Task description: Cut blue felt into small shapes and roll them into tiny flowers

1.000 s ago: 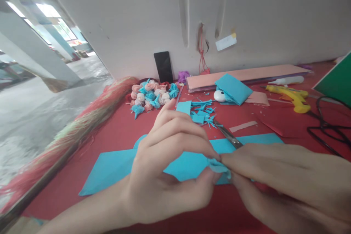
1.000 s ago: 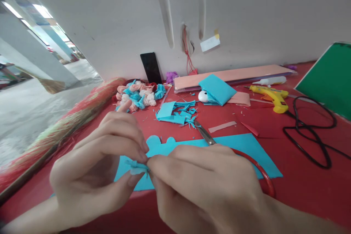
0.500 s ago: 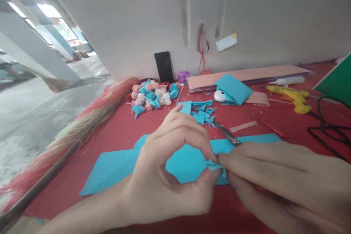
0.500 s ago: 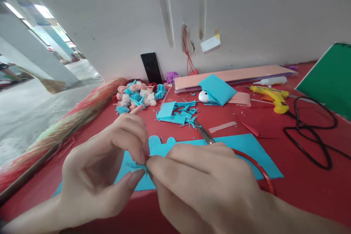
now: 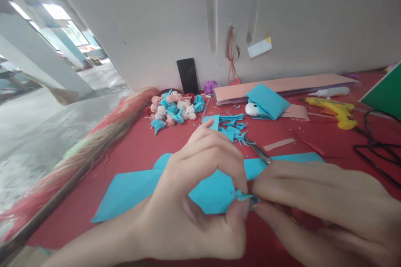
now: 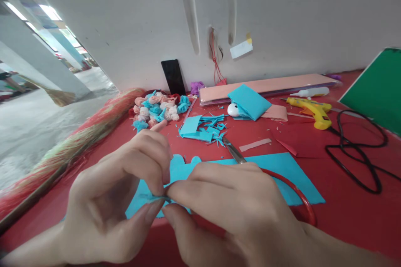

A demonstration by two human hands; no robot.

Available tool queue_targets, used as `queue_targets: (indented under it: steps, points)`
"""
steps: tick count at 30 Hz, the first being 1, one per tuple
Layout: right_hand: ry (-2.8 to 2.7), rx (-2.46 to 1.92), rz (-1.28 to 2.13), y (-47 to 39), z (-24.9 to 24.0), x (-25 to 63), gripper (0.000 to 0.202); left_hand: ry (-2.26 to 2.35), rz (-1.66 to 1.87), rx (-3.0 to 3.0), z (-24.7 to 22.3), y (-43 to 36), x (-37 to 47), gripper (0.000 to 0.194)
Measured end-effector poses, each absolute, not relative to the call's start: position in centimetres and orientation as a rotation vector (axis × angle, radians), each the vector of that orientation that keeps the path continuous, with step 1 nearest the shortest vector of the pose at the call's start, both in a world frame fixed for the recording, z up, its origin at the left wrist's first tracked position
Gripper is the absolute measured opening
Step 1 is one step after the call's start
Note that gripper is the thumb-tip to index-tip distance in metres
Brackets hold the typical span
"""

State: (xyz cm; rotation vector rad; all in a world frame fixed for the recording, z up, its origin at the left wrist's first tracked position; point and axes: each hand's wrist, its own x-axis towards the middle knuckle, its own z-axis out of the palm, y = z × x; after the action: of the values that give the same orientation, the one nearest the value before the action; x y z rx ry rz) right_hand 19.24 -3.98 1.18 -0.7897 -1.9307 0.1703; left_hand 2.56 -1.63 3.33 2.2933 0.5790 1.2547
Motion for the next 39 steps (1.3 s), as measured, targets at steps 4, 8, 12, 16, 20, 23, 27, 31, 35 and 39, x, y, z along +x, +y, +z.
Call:
queue_targets:
  steps: [4,8,12,16,20,23,27,31,35,39]
  points:
    - [-1.942,-0.829,0.163,-4.4,1.3,19.3,0.012,0.578,1.258,2.3,3.4,-1.8,2.6,0.022]
    - [-1.905,-0.809,0.263,-4.2,1.3,19.2,0.017,0.586,1.244,2.306,3.5,-1.9,2.6,0.023]
    - [-1.863,-0.822,0.477,-3.8,1.7,19.1,0.017,0.591,1.229,2.321,3.6,-1.8,2.6,0.022]
    - [-1.91,-1.013,0.519,-3.7,2.3,18.8,0.012,0.577,1.201,2.351,3.8,-1.7,2.4,0.021]
    - [-1.924,-1.027,0.536,-3.7,2.6,18.7,0.014,0.567,1.162,2.373,3.9,-1.7,2.3,0.019]
    - [-1.914,-1.031,0.553,-3.8,2.6,18.7,0.014,0.575,1.159,2.382,3.9,-1.7,2.4,0.018]
    - [-1.868,-0.999,0.588,-3.9,2.4,18.8,0.019,0.573,1.189,2.377,3.9,-1.7,2.5,0.019]
    - [-1.786,-0.84,0.511,-3.9,1.6,18.9,0.02,0.603,1.177,2.342,3.7,-1.9,2.6,0.018]
    - [-1.801,-0.791,0.246,-3.9,1.0,18.8,0.012,0.653,1.164,2.313,3.8,-2.2,2.8,0.021]
    - [-1.83,-0.815,-0.089,-3.8,1.2,18.6,0.017,0.684,1.2,2.329,4.1,-2.3,3.0,0.02]
